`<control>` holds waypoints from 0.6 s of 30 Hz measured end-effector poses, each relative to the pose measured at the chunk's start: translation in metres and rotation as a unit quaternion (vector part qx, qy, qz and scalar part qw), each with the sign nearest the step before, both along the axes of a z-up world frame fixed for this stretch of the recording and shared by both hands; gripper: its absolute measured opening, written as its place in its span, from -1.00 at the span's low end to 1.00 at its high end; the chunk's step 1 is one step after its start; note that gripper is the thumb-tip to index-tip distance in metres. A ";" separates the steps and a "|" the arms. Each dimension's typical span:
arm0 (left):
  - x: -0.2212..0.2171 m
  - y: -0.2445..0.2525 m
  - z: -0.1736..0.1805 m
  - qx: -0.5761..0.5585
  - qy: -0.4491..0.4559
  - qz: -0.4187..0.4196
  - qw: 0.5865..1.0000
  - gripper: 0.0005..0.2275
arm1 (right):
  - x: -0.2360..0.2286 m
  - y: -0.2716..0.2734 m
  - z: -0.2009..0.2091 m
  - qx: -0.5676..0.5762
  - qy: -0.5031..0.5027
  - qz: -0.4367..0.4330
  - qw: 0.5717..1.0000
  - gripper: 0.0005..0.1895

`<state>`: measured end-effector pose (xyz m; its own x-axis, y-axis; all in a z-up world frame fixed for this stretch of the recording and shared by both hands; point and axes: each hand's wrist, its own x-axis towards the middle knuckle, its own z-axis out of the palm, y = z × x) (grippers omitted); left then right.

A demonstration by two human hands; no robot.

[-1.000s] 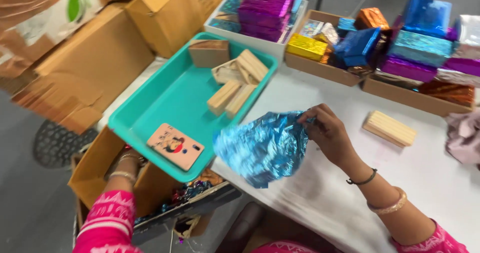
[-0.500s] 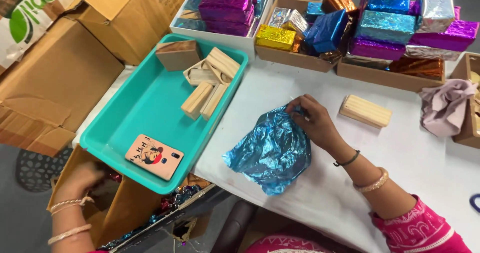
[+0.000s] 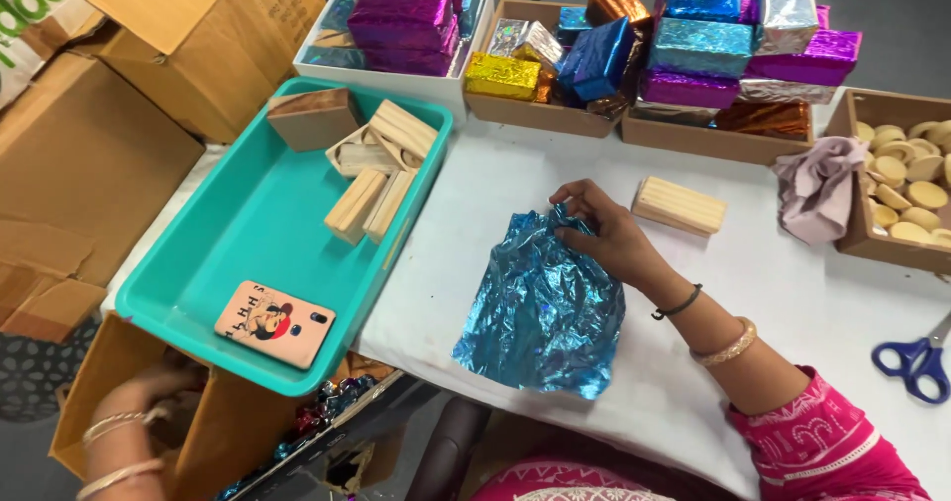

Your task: Wrapping wooden blocks in colored foil and securing them.

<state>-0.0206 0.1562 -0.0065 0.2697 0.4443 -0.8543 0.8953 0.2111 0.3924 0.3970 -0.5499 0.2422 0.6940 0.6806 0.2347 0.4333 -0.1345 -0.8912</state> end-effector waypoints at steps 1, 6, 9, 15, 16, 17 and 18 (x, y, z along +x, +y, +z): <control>-0.004 -0.002 0.017 -0.001 0.000 -0.002 1.000 -0.74 | 0.002 -0.005 -0.001 -0.001 0.000 -0.002 1.000 -0.55; 0.013 -0.078 0.152 0.496 0.178 -0.235 0.817 -0.66 | 0.011 -0.033 -0.006 -0.001 -0.003 0.015 1.000 -0.55; 0.016 -0.138 0.186 0.649 -0.047 -0.067 0.756 -0.69 | 0.014 -0.051 -0.006 0.002 0.018 0.016 1.000 -0.56; 0.080 -0.250 0.217 0.596 -0.483 -0.033 0.640 -0.84 | 0.019 -0.089 0.000 -0.016 -0.021 0.003 1.000 -0.53; 0.123 -0.291 0.241 0.594 -0.487 -0.035 0.639 -0.84 | 0.021 -0.093 0.003 -0.016 -0.022 -0.002 1.000 -0.53; 0.155 -0.338 0.266 0.563 -0.510 -0.075 0.646 -0.88 | 0.022 -0.097 0.006 -0.040 -0.040 -0.009 0.998 -0.51; 0.176 -0.388 0.290 0.529 -0.532 -0.114 0.652 -0.92 | 0.024 -0.100 0.009 -0.065 -0.057 -0.015 0.996 -0.50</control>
